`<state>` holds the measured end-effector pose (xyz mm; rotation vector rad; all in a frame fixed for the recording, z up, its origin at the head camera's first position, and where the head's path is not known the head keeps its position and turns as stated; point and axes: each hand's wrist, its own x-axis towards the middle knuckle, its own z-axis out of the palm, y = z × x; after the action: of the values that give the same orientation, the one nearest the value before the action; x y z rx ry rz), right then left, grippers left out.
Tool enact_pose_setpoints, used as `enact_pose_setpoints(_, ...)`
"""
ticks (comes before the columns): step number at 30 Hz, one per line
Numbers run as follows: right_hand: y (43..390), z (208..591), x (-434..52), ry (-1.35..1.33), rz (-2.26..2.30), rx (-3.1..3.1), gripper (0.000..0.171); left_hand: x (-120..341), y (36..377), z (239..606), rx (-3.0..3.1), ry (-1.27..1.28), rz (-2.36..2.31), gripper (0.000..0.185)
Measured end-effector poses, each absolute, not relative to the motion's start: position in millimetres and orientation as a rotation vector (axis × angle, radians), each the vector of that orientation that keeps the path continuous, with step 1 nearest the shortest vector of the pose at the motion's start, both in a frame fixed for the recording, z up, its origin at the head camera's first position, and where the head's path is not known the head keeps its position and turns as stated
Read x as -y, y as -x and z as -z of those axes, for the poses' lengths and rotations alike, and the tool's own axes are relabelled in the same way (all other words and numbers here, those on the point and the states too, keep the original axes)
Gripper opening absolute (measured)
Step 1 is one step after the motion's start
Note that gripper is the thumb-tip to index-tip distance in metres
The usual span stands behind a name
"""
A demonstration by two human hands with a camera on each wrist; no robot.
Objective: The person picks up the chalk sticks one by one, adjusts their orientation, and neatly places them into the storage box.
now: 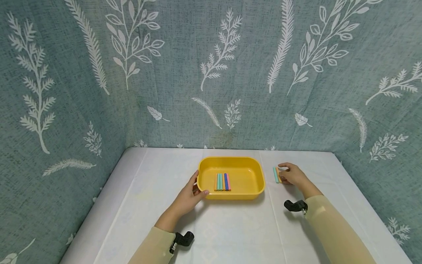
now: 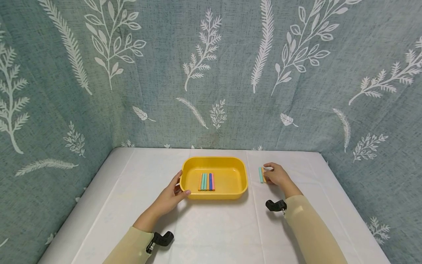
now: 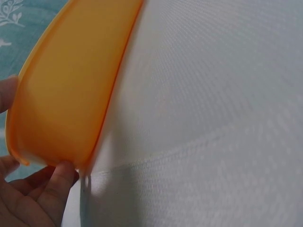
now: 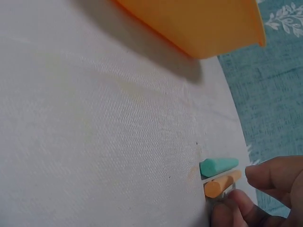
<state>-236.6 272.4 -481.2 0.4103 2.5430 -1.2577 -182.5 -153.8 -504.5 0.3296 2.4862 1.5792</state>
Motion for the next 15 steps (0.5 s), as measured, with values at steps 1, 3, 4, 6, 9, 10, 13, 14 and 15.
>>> enact_pose_setpoints(1, 237.9, 481.4, -272.7, -0.414, 1.242, -2.542, 0.049, 153.7, 182.6, 504.6, -2.487, -0.329, -1.579, 0.091)
enact_pose_setpoints(3, 239.7, 481.5, -273.0, -0.408, 1.219, -2.537, 0.05, 153.6, 182.7, 504.5, -2.489, -0.32, -1.578, 0.091)
enact_pose_setpoints(4, 240.5, 481.3, -273.0, -0.402, 1.202, -2.541, 0.051, 153.5, 182.7, 504.5, -2.489, -0.316, -1.578, 0.091)
enact_pose_setpoints(6, 241.4, 481.0, -272.6, -0.383, 1.176, -2.548, 0.052, 153.3, 182.7, 504.5, -2.489, -0.311, -1.578, 0.091)
enact_pose_setpoints(9, 241.6, 479.9, -270.8, -0.34, 1.129, -2.576, 0.052, 152.9, 182.2, 504.4, -2.487, -0.312, -1.584, 0.091)
enact_pose_setpoints(10, 241.8, 479.7, -270.1, -0.327, 1.112, -2.583, 0.052, 152.8, 182.1, 504.4, -2.487, -0.315, -1.585, 0.091)
enact_pose_setpoints(13, 243.3, 480.6, -269.0, -0.317, 1.067, -2.591, 0.051, 152.6, 181.6, 504.2, -2.488, -0.321, -1.587, 0.09)
enact_pose_setpoints(14, 244.5, 481.6, -269.2, -0.317, 1.052, -2.59, 0.051, 152.5, 181.5, 504.1, -2.487, -0.322, -1.587, 0.09)
enact_pose_setpoints(15, 245.7, 482.1, -269.6, -0.324, 1.035, -2.589, 0.051, 152.4, 181.6, 504.2, -2.485, -0.321, -1.588, 0.09)
